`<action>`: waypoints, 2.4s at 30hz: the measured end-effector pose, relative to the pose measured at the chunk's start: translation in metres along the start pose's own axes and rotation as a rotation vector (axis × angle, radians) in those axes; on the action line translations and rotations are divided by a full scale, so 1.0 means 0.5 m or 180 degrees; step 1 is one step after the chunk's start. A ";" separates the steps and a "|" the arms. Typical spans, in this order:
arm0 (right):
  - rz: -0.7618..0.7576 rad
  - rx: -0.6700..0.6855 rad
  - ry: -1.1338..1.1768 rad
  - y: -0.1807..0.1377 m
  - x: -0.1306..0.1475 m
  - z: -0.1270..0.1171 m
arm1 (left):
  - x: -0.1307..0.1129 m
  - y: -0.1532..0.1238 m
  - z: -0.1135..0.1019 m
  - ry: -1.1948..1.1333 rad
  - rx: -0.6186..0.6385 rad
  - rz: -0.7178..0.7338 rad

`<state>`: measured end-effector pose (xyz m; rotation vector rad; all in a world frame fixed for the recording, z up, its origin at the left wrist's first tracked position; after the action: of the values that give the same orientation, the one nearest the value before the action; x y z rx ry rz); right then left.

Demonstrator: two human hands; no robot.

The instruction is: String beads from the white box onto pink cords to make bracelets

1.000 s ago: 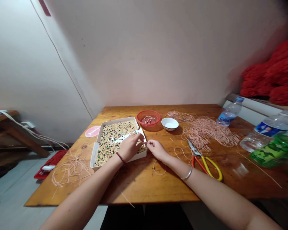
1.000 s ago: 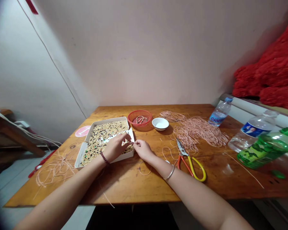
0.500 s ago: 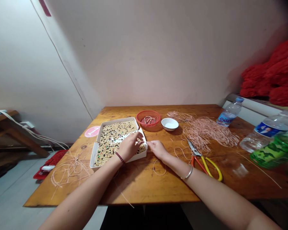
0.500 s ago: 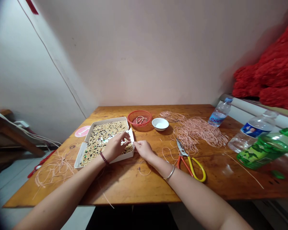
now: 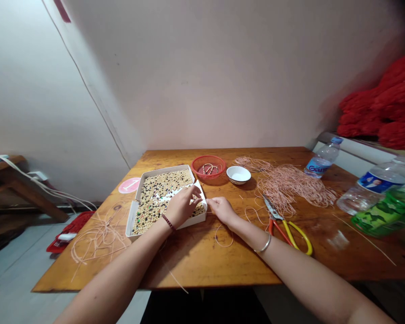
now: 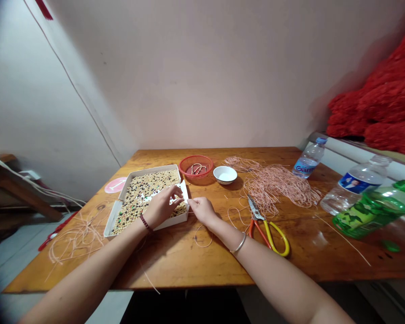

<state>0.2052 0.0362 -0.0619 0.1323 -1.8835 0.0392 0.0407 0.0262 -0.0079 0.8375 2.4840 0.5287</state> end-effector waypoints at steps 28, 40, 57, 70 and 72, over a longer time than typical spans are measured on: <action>-0.0032 -0.0065 -0.0027 -0.003 0.001 0.000 | -0.001 -0.001 0.001 -0.0076 0.0035 -0.0049; -0.0040 -0.0085 -0.0052 -0.005 0.004 -0.002 | 0.000 0.000 0.004 -0.0112 0.0043 -0.0061; -0.0036 -0.0105 -0.0058 -0.004 0.003 -0.001 | -0.003 -0.001 0.002 -0.0103 0.0083 0.0026; 0.0022 -0.0135 -0.0059 -0.009 0.005 0.002 | -0.004 -0.001 0.002 -0.0064 0.0082 0.0003; 0.0015 -0.0152 -0.0044 -0.008 0.004 0.002 | -0.003 -0.001 0.002 -0.0058 0.0089 0.0012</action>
<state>0.2039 0.0321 -0.0603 0.0955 -1.8970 -0.0034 0.0422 0.0250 -0.0084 0.8542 2.4790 0.4864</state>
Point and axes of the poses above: each hand's wrist, its own y-axis towards the middle knuckle, its own z-axis out of the palm, x = y × z, the point moved 1 cm from there along y, towards the middle knuckle, and after that the axes turned 5 degrees about z, right-handed, at the moved point
